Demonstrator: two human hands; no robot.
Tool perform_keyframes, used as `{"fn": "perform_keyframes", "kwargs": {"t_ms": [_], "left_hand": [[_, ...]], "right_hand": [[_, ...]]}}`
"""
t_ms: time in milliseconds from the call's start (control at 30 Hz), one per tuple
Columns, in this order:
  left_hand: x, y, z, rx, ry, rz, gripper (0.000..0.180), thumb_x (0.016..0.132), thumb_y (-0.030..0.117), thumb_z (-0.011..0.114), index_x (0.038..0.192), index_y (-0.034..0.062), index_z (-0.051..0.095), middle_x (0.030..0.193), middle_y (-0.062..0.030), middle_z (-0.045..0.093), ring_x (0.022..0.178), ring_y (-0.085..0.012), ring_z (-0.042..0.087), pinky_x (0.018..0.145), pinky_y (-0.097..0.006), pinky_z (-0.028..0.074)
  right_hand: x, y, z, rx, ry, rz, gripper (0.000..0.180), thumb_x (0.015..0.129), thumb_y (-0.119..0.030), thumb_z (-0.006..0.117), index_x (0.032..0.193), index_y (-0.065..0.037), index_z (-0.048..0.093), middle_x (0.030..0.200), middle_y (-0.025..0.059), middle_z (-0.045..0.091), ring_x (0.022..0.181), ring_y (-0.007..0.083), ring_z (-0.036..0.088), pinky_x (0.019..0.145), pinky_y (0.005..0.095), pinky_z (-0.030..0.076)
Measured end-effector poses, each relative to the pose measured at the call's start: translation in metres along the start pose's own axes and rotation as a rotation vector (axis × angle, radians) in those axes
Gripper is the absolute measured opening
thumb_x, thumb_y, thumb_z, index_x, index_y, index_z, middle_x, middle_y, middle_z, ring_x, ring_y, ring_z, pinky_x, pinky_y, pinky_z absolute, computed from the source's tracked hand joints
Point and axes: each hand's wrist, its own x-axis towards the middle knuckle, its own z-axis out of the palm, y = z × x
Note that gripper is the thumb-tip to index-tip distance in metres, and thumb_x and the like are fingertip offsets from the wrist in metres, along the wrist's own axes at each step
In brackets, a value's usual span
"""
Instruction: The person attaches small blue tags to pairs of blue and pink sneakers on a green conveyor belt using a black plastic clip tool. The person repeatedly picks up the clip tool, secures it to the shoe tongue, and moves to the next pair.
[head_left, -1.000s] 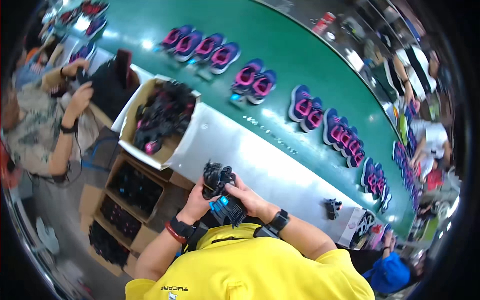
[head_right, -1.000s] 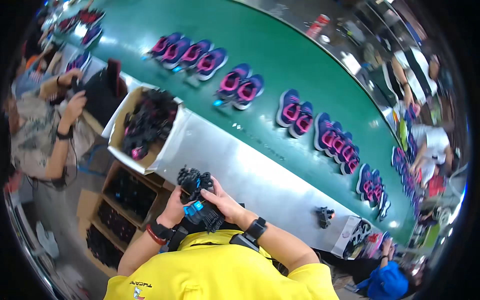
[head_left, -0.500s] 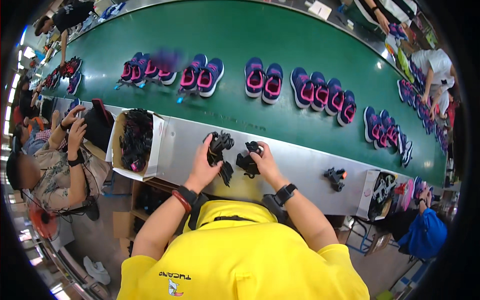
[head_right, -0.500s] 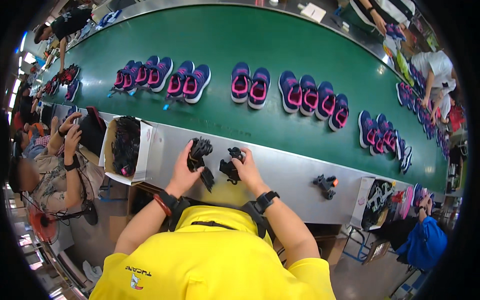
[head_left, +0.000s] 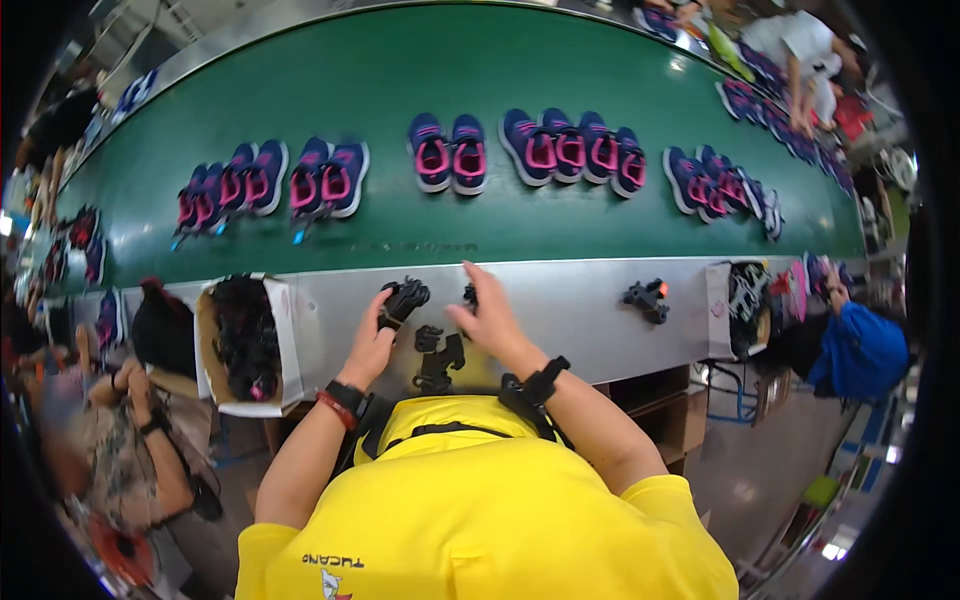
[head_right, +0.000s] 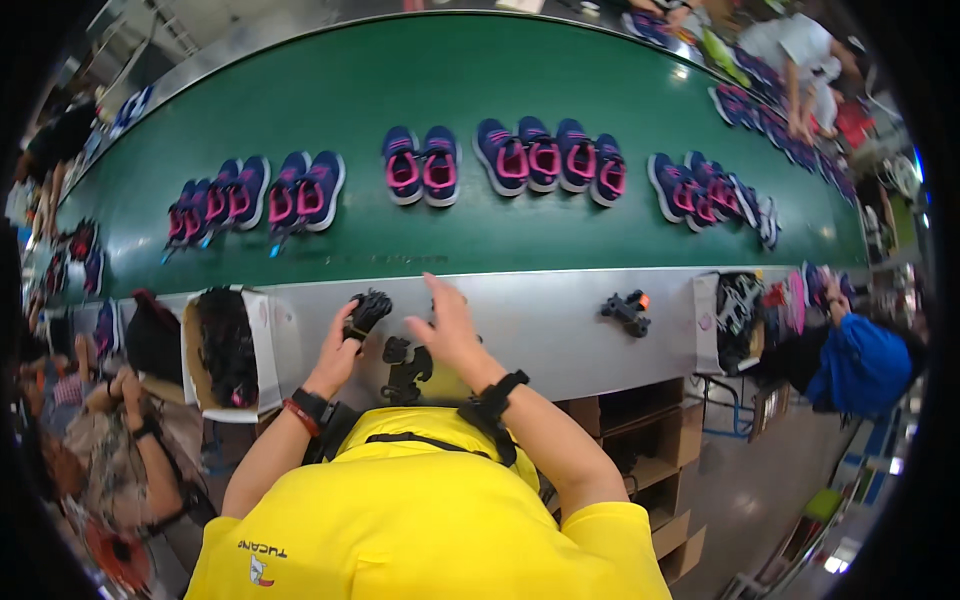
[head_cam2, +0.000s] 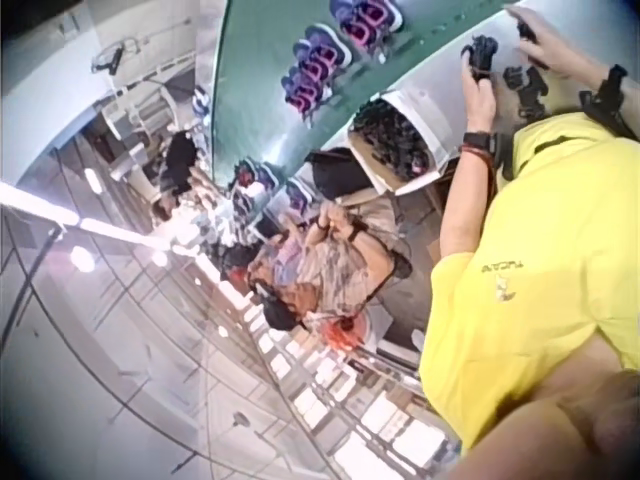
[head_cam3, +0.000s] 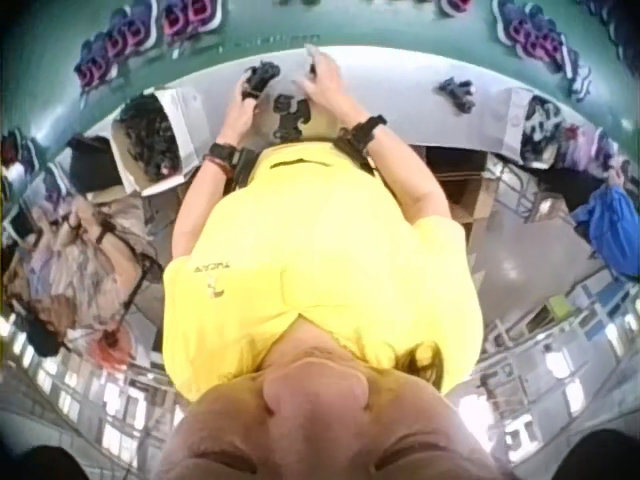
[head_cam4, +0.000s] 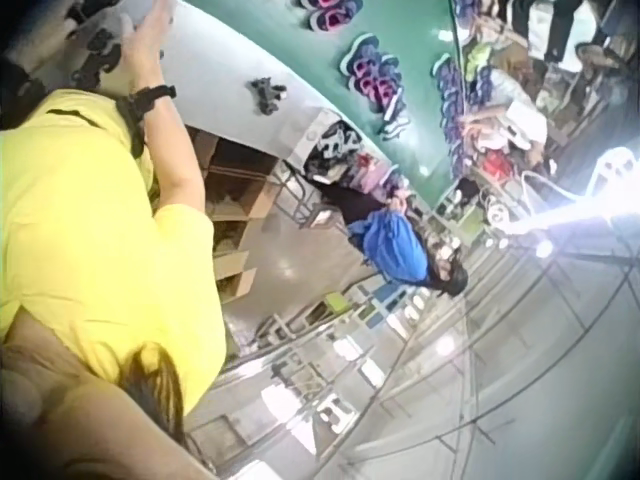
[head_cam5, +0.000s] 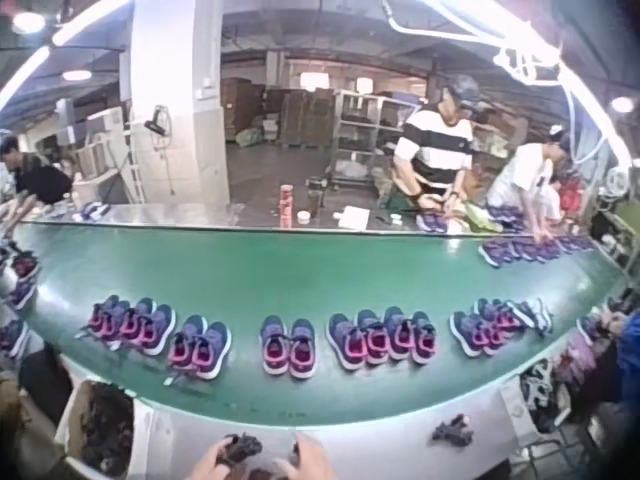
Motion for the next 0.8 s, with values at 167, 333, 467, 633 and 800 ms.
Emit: {"fn": "perform_keyframes", "kwargs": {"t_ms": [167, 333, 467, 633, 800], "left_hand": [[-0.014, 0.070, 0.007, 0.095, -0.048, 0.326, 0.078, 0.079, -0.011, 0.052, 0.148, 0.0047, 0.019, 0.130, -0.0187, 0.045, 0.118, -0.0292, 0.048, 0.101, -0.038, 0.039], [-0.018, 0.086, -0.007, -0.380, -0.042, -0.118, 0.066, 0.090, 0.011, 0.053, 0.149, 0.0146, 0.024, 0.133, -0.0091, 0.044, 0.124, -0.0251, 0.046, 0.102, -0.043, 0.040], [-0.024, 0.118, -0.013, -0.910, -0.501, -0.343, 0.052, 0.095, 0.048, 0.051, 0.137, 0.0182, 0.046, 0.140, -0.0060, 0.050, 0.130, -0.0257, 0.045, 0.106, -0.050, 0.036], [-0.014, 0.102, -0.019, -1.094, -0.440, -0.423, 0.042, 0.098, 0.037, 0.052, 0.131, 0.0123, 0.047, 0.124, -0.0097, 0.058, 0.117, -0.0286, 0.055, 0.103, -0.050, 0.040], [-0.005, 0.134, -0.016, -0.953, -0.721, -0.199, 0.042, 0.097, 0.040, 0.051, 0.127, 0.0097, 0.047, 0.092, -0.0064, 0.057, 0.096, -0.0233, 0.057, 0.092, -0.040, 0.044]], "right_hand": [[0.012, -0.067, 0.003, 0.961, -0.292, 0.469, 0.071, 0.080, -0.019, 0.076, 0.137, -0.001, 0.038, 0.119, 0.0147, 0.056, 0.101, 0.0189, 0.060, 0.079, 0.0279, 0.054], [0.005, -0.102, -0.021, 0.291, 0.026, 0.005, 0.045, 0.075, -0.009, 0.076, 0.112, -0.003, 0.051, 0.112, 0.0147, 0.060, 0.096, 0.0236, 0.061, 0.080, 0.0348, 0.051], [-0.003, -0.118, -0.021, -0.219, 0.004, -0.579, 0.049, 0.072, -0.004, 0.072, 0.116, -0.001, 0.051, 0.127, 0.0198, 0.054, 0.118, 0.0378, 0.051, 0.094, 0.0416, 0.047], [-0.015, -0.140, -0.027, -0.262, 0.125, -0.591, 0.048, 0.075, -0.002, 0.064, 0.121, -0.001, 0.051, 0.125, 0.0188, 0.053, 0.119, 0.0363, 0.050, 0.096, 0.0430, 0.043], [-0.033, -0.131, -0.024, 0.022, 0.176, -0.349, 0.059, 0.073, -0.005, 0.073, 0.128, -0.003, 0.050, 0.127, 0.0161, 0.050, 0.112, 0.0319, 0.053, 0.092, 0.0377, 0.046]]}}
